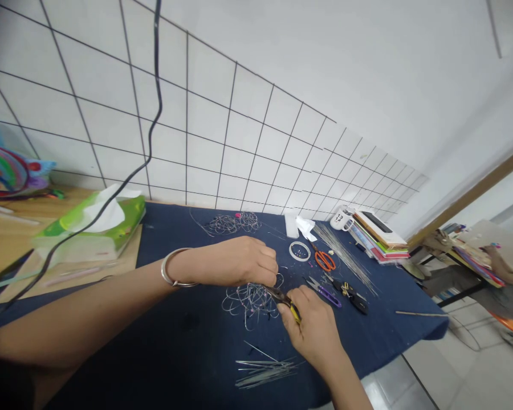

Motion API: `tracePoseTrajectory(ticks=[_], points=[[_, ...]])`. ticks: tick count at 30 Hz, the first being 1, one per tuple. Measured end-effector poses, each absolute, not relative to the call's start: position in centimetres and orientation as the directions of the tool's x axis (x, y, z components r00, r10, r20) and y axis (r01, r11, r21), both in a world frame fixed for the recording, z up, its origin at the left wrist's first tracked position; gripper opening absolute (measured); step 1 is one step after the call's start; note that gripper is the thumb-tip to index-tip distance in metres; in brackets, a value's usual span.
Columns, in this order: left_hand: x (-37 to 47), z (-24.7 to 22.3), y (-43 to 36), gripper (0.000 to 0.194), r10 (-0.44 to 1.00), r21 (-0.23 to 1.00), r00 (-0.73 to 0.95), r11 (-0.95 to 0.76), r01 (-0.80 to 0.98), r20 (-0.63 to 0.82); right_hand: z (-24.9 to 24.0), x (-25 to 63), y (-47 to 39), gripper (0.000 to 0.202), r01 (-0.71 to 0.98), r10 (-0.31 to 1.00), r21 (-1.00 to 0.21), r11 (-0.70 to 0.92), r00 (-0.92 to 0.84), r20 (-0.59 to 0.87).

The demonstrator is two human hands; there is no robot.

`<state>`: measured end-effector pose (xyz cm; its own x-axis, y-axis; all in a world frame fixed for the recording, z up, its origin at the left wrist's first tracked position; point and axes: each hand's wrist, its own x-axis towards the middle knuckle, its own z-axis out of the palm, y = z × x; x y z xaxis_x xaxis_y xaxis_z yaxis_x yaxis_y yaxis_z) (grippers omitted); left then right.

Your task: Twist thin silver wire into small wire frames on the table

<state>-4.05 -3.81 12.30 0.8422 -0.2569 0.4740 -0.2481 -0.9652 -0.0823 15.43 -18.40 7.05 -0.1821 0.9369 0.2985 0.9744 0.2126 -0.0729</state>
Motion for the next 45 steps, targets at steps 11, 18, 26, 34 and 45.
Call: tracePoseTrajectory(ticks=[11, 18, 26, 34, 45], points=[[-3.6, 11.5, -3.6, 0.018, -0.154, -0.138, 0.879, -0.985, -0.101, 0.452, 7.1, 14.5, -18.8, 0.021, 0.966, 0.907, 0.258, 0.026, -0.132, 0.401], [-3.7, 10.7, -3.4, 0.018, -0.094, -0.099, 0.904, -0.993, -0.058, 0.418, 7.1, 14.2, -19.0, 0.02, 0.954, 0.914, 0.301, 0.001, -0.123, 0.385], [-3.8, 11.1, -2.2, 0.024, -0.116, 0.108, 0.915, -0.98, -0.17, 0.385, 7.0, 15.2, -19.2, 0.021, 0.992, 0.938, 0.106, 0.064, -0.096, 0.333], [-3.8, 11.8, -2.2, 0.03, -0.159, 0.211, 0.91, -0.944, -0.254, 0.384, 6.7, 15.4, -19.4, 0.021, 0.995, 0.915, 0.068, 0.077, -0.098, 0.392], [-4.0, 12.2, -2.7, 0.035, -0.18, 0.307, 0.881, -0.891, -0.335, 0.438, 7.0, 15.0, -19.5, 0.021, 0.994, 0.92, 0.067, 0.086, -0.105, 0.379]])
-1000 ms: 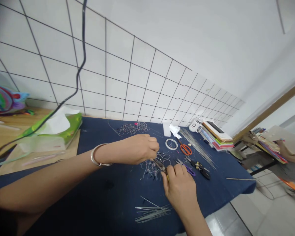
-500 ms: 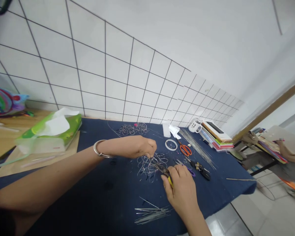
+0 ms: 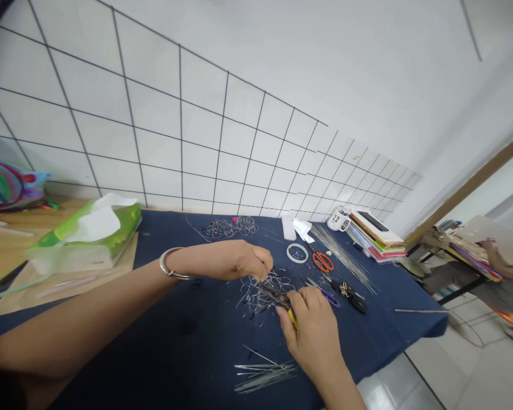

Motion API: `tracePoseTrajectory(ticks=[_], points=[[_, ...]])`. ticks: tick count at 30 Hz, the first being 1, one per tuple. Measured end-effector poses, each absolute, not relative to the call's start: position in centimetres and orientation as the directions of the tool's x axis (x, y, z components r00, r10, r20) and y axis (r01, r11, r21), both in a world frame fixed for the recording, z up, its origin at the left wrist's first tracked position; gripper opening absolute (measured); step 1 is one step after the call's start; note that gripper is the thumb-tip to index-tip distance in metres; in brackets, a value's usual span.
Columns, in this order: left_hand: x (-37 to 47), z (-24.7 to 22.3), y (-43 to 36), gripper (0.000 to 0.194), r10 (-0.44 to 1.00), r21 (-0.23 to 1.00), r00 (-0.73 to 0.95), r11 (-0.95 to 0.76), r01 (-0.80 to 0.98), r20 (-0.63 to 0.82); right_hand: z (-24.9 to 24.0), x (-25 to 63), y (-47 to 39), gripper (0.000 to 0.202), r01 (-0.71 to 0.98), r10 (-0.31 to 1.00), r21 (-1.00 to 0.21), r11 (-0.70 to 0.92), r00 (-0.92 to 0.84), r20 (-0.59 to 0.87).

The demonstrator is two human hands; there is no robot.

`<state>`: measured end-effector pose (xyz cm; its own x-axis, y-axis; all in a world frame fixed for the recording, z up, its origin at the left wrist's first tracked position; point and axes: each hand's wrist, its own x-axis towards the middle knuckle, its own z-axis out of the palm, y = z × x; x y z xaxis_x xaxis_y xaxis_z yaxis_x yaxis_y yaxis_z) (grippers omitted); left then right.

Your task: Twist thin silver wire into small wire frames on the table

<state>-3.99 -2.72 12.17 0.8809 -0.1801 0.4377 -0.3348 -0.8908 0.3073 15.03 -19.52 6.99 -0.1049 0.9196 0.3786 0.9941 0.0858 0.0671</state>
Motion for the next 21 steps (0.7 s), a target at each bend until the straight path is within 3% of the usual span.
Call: tracePoseTrajectory(ticks=[21], points=[[-3.97, 12.22, -3.36, 0.036, -0.215, 0.27, 0.882, -0.898, -0.347, 0.42, 6.86, 15.15, -19.38, 0.018, 0.99, 0.916, 0.07, 0.123, -0.14, 0.375]])
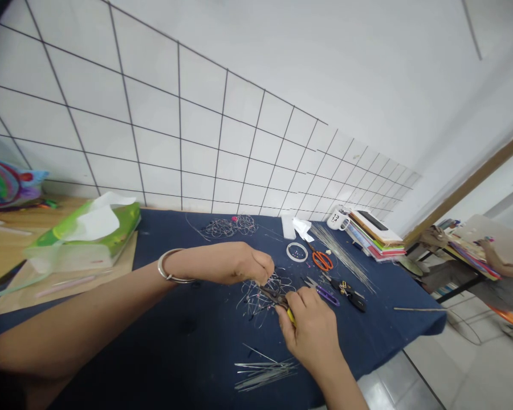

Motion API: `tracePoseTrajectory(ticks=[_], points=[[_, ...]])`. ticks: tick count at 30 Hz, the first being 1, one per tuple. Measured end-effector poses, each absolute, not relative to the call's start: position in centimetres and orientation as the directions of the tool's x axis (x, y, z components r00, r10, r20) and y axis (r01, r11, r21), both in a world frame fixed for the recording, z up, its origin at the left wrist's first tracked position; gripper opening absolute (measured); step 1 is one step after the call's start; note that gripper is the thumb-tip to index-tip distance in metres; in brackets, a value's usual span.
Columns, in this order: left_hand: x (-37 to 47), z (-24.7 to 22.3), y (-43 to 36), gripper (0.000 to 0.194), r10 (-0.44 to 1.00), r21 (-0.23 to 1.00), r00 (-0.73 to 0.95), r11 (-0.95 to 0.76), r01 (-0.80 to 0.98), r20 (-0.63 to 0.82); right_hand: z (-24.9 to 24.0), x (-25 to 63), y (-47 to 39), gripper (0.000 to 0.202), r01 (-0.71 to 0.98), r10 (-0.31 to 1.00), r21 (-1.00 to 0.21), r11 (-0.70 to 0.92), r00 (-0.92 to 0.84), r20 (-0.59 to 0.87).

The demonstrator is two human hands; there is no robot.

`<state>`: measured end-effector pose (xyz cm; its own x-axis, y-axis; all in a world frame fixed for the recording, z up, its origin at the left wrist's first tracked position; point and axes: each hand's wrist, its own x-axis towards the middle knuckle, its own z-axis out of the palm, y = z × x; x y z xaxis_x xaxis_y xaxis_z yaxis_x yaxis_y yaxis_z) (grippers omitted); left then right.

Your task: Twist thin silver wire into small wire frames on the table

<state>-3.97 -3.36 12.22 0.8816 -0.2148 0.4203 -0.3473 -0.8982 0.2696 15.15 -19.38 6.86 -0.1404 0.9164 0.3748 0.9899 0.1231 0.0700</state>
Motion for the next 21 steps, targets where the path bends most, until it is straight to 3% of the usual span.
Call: tracePoseTrajectory(ticks=[11, 17, 21], points=[[-3.4, 11.4, -3.0, 0.03, -0.208, 0.32, 0.874, -0.873, -0.369, 0.44, 6.4, 15.4, -19.2, 0.018, 0.989, 0.909, 0.063, 0.135, -0.149, 0.389], [-2.3, 9.3, -0.6, 0.016, 0.008, 0.515, 0.845, -0.795, -0.319, 0.535, 4.0, 18.9, -18.8, 0.022, 0.994, 0.864, -0.081, 0.069, -0.019, 0.504], [-1.3, 7.4, 1.8, 0.013, 0.109, 0.567, 0.832, -0.778, -0.269, 0.544, 0.7, 22.4, -18.5, 0.027, 0.995, 0.878, -0.018, -0.095, 0.093, 0.469]])
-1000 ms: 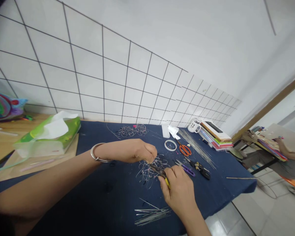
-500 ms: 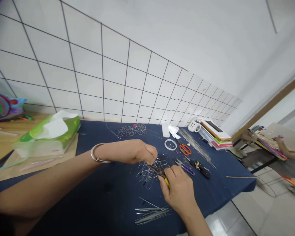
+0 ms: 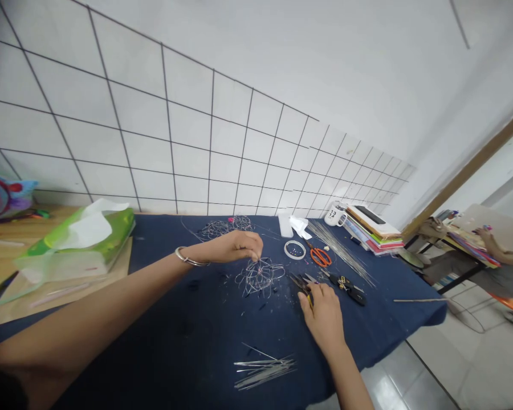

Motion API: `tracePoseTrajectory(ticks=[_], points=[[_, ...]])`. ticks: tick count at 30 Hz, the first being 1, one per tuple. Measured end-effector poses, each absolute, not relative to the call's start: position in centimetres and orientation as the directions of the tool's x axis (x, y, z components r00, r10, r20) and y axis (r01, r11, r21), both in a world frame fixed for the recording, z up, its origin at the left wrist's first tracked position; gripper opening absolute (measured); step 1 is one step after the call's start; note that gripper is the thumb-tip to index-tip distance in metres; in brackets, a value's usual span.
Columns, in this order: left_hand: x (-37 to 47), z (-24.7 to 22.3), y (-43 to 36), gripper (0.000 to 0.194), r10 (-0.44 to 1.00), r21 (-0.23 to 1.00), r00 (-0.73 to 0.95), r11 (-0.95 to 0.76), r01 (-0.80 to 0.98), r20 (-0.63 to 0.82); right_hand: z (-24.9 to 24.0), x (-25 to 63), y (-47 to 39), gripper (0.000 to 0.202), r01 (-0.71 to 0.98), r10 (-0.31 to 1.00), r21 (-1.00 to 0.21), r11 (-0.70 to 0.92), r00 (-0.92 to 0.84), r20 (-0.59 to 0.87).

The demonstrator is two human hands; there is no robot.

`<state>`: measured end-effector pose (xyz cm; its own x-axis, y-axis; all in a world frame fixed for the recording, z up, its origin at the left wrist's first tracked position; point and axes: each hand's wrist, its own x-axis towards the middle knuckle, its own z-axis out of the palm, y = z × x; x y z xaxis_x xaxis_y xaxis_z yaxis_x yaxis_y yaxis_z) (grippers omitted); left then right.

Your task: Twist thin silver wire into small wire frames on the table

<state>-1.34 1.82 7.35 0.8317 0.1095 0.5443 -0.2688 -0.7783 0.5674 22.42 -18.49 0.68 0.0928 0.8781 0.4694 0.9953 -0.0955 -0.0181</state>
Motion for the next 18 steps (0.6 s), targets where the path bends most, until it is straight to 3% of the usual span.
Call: tracePoseTrajectory(ticks=[4, 6, 8, 10, 13, 15, 18], points=[[-0.6, 5.2, 3.4, 0.016, 0.262, 0.7, 0.819, -0.679, -0.219, 0.511, -1.8, 24.4, -18.4, 0.031, 0.98, 0.874, 0.068, -0.186, 0.133, 0.468], [-0.2, 4.1, 3.7, 0.016, 0.348, 0.786, 0.811, -0.582, -0.207, 0.471, -2.0, 24.6, -18.2, 0.033, 0.984, 0.86, 0.023, -0.179, 0.145, 0.489], [0.2, 3.2, 3.7, 0.016, 0.413, 0.847, 0.8, -0.49, -0.208, 0.435, -1.6, 24.2, -17.7, 0.032, 0.984, 0.861, -0.138, -0.11, 0.163, 0.481], [0.6, 2.4, 3.5, 0.016, 0.469, 0.883, 0.781, -0.416, -0.218, 0.413, -0.8, 23.4, -17.0, 0.03, 0.91, 0.892, -0.414, -0.004, 0.19, 0.411], [1.3, 1.4, 3.2, 0.016, 0.552, 0.918, 0.742, -0.318, -0.236, 0.382, 0.5, 21.9, -15.4, 0.039, 0.559, 0.951, -0.829, 0.018, 0.247, 0.187], [1.7, 0.8, 3.0, 0.017, 0.62, 0.94, 0.707, -0.238, -0.242, 0.339, 1.2, 20.9, -14.0, 0.046, 0.27, 0.967, -0.962, -0.05, 0.253, 0.02], [2.3, -0.1, 3.0, 0.021, 0.728, 0.962, 0.639, -0.11, -0.25, 0.249, 1.4, 20.0, -11.6, 0.044, -0.018, 0.96, -0.995, -0.101, 0.26, -0.102]])
